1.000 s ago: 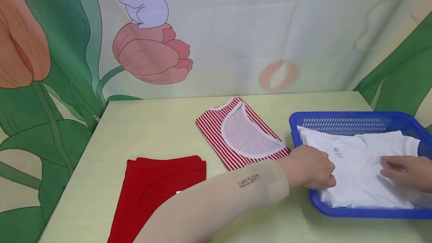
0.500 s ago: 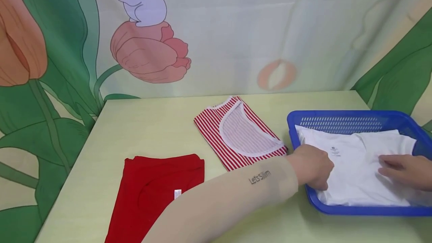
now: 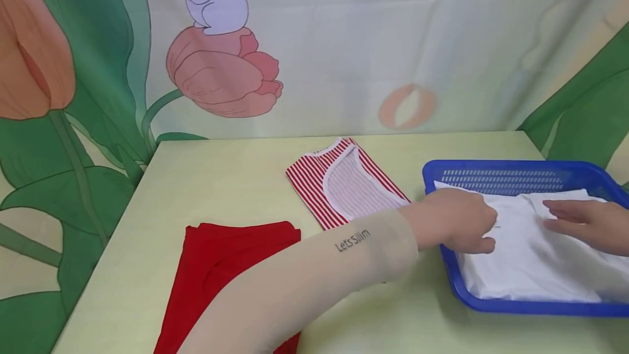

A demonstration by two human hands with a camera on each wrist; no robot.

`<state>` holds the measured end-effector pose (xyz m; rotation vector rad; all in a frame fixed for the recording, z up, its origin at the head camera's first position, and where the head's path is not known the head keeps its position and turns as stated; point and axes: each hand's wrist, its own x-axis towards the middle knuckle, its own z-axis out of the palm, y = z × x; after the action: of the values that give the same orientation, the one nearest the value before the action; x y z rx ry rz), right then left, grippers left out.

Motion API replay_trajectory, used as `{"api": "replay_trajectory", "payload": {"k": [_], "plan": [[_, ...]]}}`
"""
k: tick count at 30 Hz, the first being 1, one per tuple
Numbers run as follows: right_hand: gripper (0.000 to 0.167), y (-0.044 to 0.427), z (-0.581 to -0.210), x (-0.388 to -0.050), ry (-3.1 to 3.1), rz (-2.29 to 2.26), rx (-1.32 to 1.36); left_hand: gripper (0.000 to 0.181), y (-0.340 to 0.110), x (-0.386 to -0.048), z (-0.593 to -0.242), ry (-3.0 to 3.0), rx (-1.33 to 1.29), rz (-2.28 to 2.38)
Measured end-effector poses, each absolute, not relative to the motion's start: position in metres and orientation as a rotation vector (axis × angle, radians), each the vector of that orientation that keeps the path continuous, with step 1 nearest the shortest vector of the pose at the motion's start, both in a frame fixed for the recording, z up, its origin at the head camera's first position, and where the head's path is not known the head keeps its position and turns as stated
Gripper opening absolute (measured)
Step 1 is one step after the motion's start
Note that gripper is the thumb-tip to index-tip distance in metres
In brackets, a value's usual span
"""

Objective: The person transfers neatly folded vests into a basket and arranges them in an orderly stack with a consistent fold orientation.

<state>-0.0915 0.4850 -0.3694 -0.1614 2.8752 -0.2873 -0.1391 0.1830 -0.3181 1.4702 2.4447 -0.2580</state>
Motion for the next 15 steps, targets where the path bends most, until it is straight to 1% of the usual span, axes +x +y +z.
{"api": "replay_trajectory", "payload": {"k": [3, 8, 15], "plan": [[0.067, 0.475, -0.363, -0.1, 2.867, -0.358, -0.167, 0.03, 0.172, -0.147, -0.306, 2.464, 1.468, -0.225], [0.067, 0.455, -0.354, -0.111, 2.854, -0.461, -0.172, 0.038, 0.15, -0.163, -0.289, 2.487, 1.477, -0.159], [0.063, 0.416, -0.339, -0.123, 2.78, -0.662, -0.203, 0.045, 0.117, -0.176, -0.268, 2.513, 1.437, -0.068]]}}
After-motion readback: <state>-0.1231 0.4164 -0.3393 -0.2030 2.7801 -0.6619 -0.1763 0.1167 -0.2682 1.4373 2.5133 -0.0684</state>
